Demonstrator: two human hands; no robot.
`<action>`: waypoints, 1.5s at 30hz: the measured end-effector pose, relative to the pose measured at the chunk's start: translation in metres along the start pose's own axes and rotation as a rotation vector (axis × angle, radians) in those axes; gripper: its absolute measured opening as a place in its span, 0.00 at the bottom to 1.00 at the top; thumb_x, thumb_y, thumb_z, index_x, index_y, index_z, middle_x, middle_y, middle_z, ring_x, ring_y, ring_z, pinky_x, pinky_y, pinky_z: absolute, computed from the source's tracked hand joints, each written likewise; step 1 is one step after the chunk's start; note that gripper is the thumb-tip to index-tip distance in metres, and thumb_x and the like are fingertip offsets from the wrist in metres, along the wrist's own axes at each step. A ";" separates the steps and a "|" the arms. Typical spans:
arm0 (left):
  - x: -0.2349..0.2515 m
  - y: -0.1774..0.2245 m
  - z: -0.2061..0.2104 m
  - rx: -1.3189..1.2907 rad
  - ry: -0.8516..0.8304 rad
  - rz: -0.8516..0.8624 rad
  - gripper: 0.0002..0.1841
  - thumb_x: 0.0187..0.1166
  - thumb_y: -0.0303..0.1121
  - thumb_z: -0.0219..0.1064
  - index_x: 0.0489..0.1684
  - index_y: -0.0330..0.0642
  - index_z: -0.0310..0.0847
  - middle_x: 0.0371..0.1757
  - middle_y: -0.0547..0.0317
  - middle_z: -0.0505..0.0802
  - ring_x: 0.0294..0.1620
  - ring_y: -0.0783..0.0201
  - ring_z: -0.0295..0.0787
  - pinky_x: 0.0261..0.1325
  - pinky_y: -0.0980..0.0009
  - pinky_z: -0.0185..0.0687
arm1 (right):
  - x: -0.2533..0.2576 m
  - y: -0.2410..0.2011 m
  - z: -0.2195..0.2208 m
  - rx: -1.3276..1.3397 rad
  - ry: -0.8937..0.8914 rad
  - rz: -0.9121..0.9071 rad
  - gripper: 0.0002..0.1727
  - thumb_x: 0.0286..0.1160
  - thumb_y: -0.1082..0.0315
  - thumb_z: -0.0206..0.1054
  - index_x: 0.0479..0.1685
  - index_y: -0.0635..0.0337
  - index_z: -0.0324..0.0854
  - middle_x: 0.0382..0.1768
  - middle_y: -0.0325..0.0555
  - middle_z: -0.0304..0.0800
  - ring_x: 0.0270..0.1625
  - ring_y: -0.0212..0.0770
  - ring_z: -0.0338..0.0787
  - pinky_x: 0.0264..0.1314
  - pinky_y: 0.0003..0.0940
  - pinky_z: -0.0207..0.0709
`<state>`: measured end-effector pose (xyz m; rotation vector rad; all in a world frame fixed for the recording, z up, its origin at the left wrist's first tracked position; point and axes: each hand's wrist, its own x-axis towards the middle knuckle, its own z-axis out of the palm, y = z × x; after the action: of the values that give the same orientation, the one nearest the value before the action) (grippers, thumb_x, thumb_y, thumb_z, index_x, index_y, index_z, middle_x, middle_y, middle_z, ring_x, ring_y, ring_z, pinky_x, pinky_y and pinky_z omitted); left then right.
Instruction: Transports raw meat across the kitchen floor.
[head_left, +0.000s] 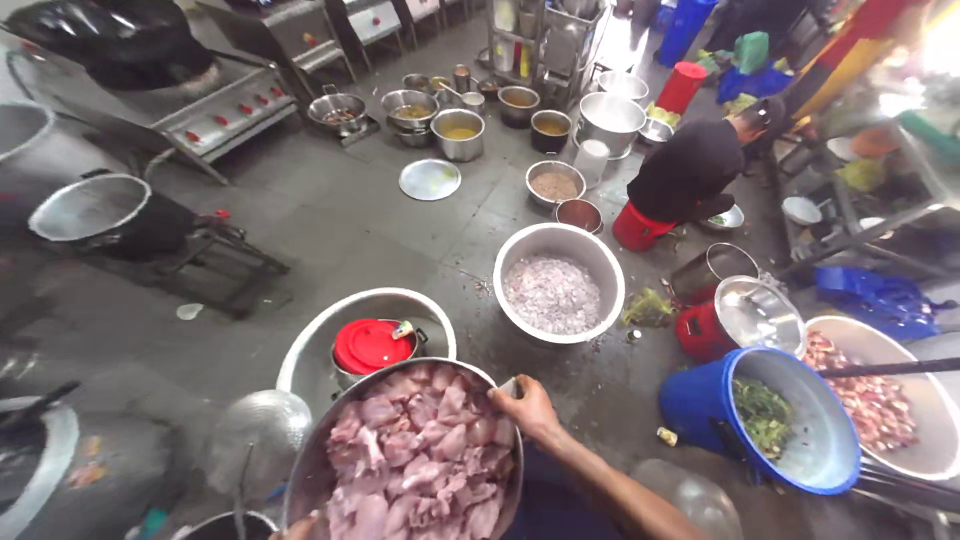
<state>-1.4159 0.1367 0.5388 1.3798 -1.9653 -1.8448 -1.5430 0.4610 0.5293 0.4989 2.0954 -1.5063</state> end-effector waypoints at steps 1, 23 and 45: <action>0.012 0.011 0.006 0.026 -0.005 -0.003 0.08 0.76 0.32 0.64 0.46 0.41 0.76 0.29 0.70 0.85 0.28 0.76 0.85 0.37 0.72 0.87 | 0.007 -0.006 -0.001 0.015 0.016 0.005 0.33 0.60 0.37 0.78 0.49 0.59 0.86 0.38 0.49 0.90 0.40 0.45 0.90 0.48 0.51 0.84; 0.217 0.238 0.245 0.191 -0.090 0.185 0.07 0.80 0.33 0.59 0.48 0.42 0.75 0.28 0.74 0.83 0.26 0.80 0.82 0.34 0.76 0.85 | 0.277 -0.193 -0.084 0.166 0.050 -0.064 0.36 0.64 0.36 0.76 0.54 0.61 0.85 0.44 0.53 0.90 0.47 0.49 0.90 0.54 0.55 0.83; 0.480 0.451 0.464 0.346 -0.186 0.158 0.06 0.77 0.32 0.62 0.45 0.42 0.77 0.29 0.71 0.85 0.28 0.80 0.84 0.34 0.75 0.85 | 0.560 -0.392 -0.107 0.220 0.167 0.066 0.36 0.64 0.36 0.76 0.54 0.61 0.84 0.42 0.53 0.90 0.46 0.49 0.90 0.52 0.55 0.83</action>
<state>-2.2200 0.0925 0.5697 1.1168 -2.5027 -1.6733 -2.2346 0.4383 0.5225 0.7926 2.0223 -1.7175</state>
